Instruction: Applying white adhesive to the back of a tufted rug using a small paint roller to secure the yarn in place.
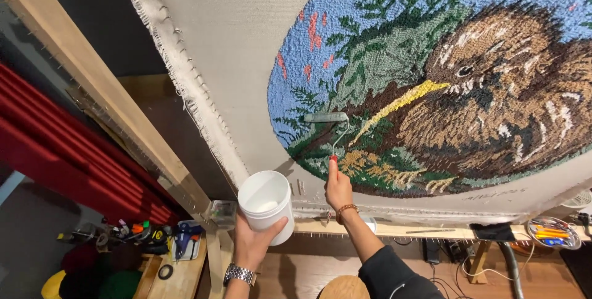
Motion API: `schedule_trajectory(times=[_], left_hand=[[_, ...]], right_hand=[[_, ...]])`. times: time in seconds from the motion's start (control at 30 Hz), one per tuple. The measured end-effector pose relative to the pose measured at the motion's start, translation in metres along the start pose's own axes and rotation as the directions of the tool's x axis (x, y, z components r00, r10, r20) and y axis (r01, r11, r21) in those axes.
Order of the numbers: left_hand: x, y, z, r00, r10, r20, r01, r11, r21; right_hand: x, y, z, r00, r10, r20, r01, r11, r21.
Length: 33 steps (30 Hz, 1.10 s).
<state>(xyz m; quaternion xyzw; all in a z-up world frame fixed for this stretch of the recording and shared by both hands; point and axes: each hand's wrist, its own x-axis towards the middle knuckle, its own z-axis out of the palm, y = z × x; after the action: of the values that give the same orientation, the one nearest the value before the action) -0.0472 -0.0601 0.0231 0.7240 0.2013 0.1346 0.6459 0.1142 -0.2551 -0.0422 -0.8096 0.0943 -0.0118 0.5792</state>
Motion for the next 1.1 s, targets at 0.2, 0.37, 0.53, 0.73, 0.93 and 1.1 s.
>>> schedule_trajectory(times=[0.2,0.37,0.53,0.73,0.93,1.1], left_hand=[[0.026,0.001,-0.003,0.999,-0.045,0.024,0.044,0.999,0.027],[0.053,0.001,-0.007,0.999,0.002,0.042,-0.005,0.999,0.053],[0.063,0.002,-0.008,0.996,-0.014,0.087,0.013,1.0,0.021],[0.075,-0.006,-0.004,0.989,0.044,0.138,-0.044,0.999,-0.006],[0.082,-0.012,0.002,0.986,0.029,0.163,-0.028,1.0,-0.008],[0.085,-0.019,-0.001,0.986,0.061,0.152,-0.061,0.998,-0.009]], right_hand=[[-0.026,0.065,0.015,0.933,0.339,0.117,-0.316,0.932,-0.177],[-0.032,0.099,0.03,0.923,0.382,0.056,-0.376,0.923,-0.086],[-0.034,0.06,0.028,0.968,0.249,0.011,-0.249,0.968,0.006],[-0.036,0.062,0.023,0.879,0.449,0.159,-0.447,0.893,-0.05],[-0.041,0.048,0.009,0.77,0.541,0.338,-0.635,0.703,0.32],[-0.049,0.012,-0.012,0.835,0.389,0.389,-0.537,0.731,0.422]])
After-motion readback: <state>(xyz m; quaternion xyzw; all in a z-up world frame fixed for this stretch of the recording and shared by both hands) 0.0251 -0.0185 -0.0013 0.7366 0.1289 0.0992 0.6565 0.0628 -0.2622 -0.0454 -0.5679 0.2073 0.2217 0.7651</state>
